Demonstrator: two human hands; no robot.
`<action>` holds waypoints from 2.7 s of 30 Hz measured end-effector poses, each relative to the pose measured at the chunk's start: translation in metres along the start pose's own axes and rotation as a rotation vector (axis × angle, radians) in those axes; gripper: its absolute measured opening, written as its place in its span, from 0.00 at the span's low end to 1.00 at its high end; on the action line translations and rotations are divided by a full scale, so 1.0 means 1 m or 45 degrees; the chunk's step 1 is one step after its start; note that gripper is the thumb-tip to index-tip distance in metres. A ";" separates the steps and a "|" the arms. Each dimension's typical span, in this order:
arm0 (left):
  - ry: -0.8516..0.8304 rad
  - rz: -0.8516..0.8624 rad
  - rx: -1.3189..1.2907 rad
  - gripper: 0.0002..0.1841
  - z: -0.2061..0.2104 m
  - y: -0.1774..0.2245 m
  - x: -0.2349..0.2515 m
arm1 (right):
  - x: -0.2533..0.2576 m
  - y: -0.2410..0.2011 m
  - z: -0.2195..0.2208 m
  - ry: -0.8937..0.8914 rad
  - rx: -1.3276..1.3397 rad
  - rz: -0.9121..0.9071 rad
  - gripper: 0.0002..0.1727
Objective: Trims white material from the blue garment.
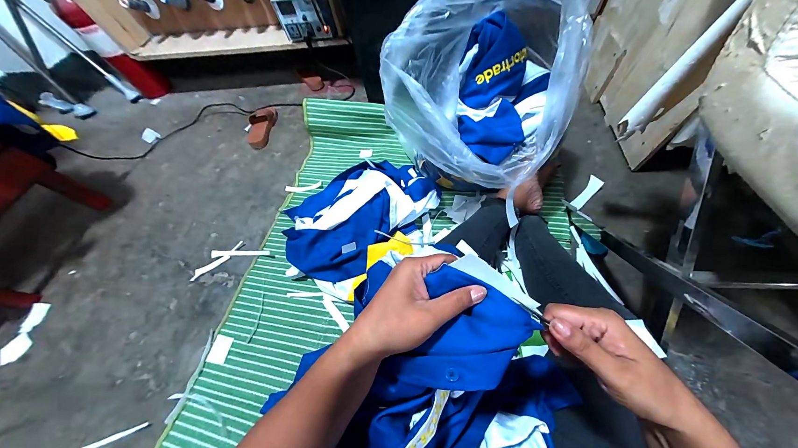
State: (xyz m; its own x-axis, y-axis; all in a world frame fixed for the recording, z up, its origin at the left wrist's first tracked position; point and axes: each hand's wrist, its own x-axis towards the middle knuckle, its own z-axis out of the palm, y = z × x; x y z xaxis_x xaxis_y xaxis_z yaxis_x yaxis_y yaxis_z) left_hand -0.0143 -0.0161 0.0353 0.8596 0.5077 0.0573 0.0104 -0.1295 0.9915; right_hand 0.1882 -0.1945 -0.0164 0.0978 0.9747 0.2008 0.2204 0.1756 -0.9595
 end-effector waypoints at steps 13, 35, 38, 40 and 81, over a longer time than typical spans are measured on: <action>-0.109 0.001 0.011 0.03 0.000 0.000 0.000 | 0.011 -0.006 0.001 -0.061 -0.016 0.008 0.23; -0.258 0.023 0.062 0.05 -0.001 0.003 0.002 | 0.030 -0.013 0.011 -0.079 0.039 -0.012 0.21; -0.274 0.023 0.073 0.05 -0.002 0.002 0.001 | 0.032 -0.013 0.013 -0.075 0.068 -0.023 0.20; -0.309 0.040 0.080 0.07 -0.001 0.001 0.001 | 0.034 -0.015 0.014 -0.095 0.073 -0.023 0.19; -0.690 -0.174 0.339 0.21 -0.103 -0.022 -0.034 | 0.054 -0.046 0.018 0.452 0.420 -0.492 0.05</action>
State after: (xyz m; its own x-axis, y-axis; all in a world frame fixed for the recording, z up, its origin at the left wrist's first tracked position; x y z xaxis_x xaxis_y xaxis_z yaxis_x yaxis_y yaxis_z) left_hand -0.0968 0.0576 0.0236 0.9781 0.0389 -0.2047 0.2056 -0.3377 0.9185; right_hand 0.1664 -0.1473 0.0347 0.4001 0.7365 0.5454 -0.0016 0.5957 -0.8032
